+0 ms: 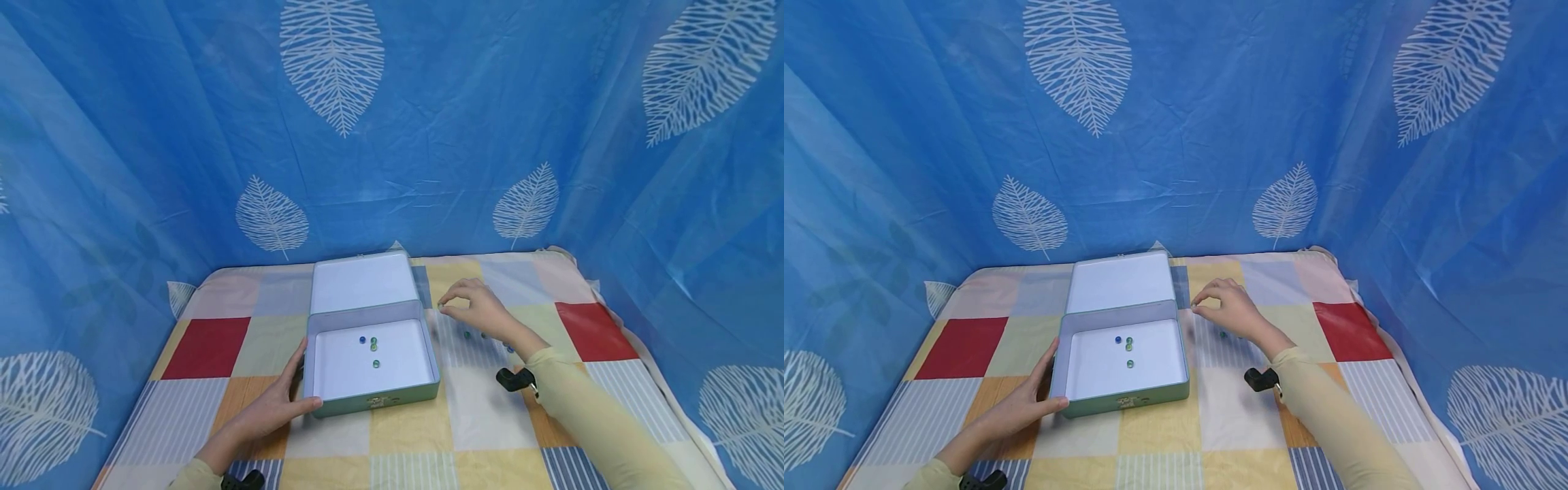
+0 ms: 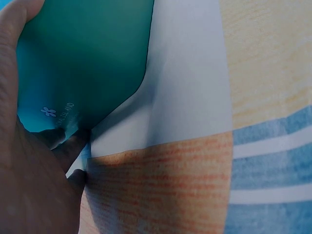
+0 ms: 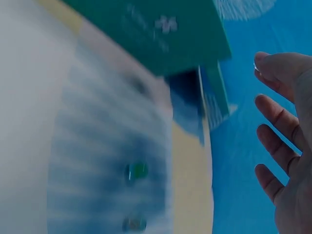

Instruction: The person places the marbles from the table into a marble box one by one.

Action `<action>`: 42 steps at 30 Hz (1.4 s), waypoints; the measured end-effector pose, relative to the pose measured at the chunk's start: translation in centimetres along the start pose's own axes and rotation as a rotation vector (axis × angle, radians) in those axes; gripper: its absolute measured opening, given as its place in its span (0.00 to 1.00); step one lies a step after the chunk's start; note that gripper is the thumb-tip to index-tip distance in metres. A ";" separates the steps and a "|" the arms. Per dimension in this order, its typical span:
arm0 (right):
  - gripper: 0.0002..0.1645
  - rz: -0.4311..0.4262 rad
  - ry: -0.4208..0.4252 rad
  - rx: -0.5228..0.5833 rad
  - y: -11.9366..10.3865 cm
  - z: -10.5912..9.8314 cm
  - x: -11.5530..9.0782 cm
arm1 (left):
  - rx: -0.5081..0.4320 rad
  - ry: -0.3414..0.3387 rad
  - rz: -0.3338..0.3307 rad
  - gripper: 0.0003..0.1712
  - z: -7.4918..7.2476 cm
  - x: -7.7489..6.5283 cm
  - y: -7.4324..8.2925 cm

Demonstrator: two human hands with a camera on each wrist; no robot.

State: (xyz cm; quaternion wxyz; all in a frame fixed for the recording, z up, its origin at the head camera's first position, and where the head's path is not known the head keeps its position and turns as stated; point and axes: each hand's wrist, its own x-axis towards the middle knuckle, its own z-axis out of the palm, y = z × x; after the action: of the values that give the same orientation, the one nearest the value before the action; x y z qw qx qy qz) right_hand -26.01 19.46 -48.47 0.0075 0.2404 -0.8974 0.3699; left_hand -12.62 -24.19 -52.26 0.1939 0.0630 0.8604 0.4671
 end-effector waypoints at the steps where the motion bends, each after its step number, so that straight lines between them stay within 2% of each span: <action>1: 0.10 -0.019 -0.004 0.000 -0.4 0.2 0.1 | 0.002 0.001 -0.002 0.65 0.0 0.0 0.0; 11: 0.08 -0.145 -0.068 -0.023 -3.9 2.3 0.4 | -0.030 0.000 0.020 0.65 0.0 -0.1 0.0; 19: 0.04 -0.228 -0.105 -0.110 -4.9 3.7 0.5 | -0.017 -0.001 0.021 0.64 0.1 -0.1 -0.1; 28: 0.05 -0.260 -0.153 -0.173 -5.4 4.6 0.2 | -0.022 -0.006 0.023 0.64 0.1 0.0 -0.4; 35: 0.06 -0.271 -0.166 -0.171 -5.6 5.0 0.0 | -0.011 -0.004 0.007 0.64 0.2 0.0 -0.5; 42: 0.10 -0.274 -0.169 -0.174 -5.7 4.9 -0.1 | -0.022 -0.005 0.020 0.64 0.2 -0.1 -0.4</action>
State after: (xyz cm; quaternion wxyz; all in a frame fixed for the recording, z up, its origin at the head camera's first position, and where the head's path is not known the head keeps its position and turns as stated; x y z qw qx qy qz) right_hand -22.63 12.71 -48.29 0.0030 0.3894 -0.8821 0.2650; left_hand -12.46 -24.24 -52.68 0.1918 0.0706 0.8542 0.4781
